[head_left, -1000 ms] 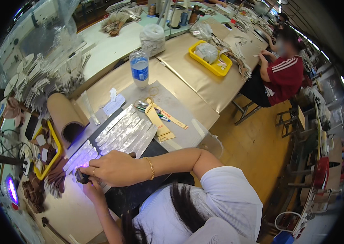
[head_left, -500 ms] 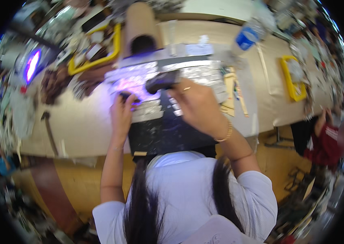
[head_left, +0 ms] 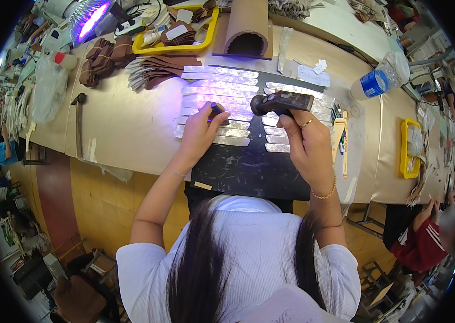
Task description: The person uses a hammer to tap small metal strips on a workbench, then uses a pencil and ruler to mark measurements on the strips. The person arranges the strips and continues marking them before handing them to a coworker.
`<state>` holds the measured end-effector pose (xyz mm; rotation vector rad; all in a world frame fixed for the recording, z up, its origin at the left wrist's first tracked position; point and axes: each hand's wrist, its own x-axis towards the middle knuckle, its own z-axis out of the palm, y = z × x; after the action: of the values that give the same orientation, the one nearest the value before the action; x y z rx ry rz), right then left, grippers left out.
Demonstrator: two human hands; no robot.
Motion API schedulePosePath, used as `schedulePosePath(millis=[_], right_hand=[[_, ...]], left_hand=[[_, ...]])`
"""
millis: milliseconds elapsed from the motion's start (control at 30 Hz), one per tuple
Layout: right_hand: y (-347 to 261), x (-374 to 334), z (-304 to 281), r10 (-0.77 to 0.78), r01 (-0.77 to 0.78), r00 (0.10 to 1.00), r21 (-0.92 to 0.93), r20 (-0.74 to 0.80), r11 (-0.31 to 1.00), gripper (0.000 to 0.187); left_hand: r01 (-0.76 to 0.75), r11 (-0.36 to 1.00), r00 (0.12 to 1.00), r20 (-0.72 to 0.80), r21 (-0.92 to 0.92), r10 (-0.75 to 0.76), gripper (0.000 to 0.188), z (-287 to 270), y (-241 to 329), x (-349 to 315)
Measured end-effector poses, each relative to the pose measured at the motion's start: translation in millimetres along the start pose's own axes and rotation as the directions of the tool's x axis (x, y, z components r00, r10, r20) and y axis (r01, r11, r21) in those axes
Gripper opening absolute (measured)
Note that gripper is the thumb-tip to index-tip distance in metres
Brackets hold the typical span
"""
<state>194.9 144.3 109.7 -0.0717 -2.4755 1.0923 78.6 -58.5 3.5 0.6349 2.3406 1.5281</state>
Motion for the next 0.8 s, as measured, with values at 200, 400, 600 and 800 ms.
schedulePosePath(millis=[200,400,600,800], right_hand=[[-13.4,3.6,-3.5,-0.06,0.059,0.998,-0.052,-0.005,0.997,0.022],[-30.5,5.2,-5.2,-0.254,0.252,0.967,0.15,-0.005,0.956,0.06],[-12.2,1.9,21.0,-0.124,0.222,0.937,-0.281,0.326,0.934,0.039],[-19.6,2.0,8.1,-0.168,0.195,0.972,-0.162,0.164,0.967,0.035]], left_hand=[[-0.189,0.942,0.982,0.037,0.276,0.186,0.022,2.0,13.6,-4.7],[-0.05,0.933,0.987,0.157,0.356,-0.007,0.053,-3.9,-9.3,-11.9],[-0.308,0.875,0.951,0.093,0.373,0.295,0.023,3.1,-11.9,-9.0],[-0.253,0.86,0.967,0.081,0.443,0.243,0.019,-0.8,-14.8,-3.8]])
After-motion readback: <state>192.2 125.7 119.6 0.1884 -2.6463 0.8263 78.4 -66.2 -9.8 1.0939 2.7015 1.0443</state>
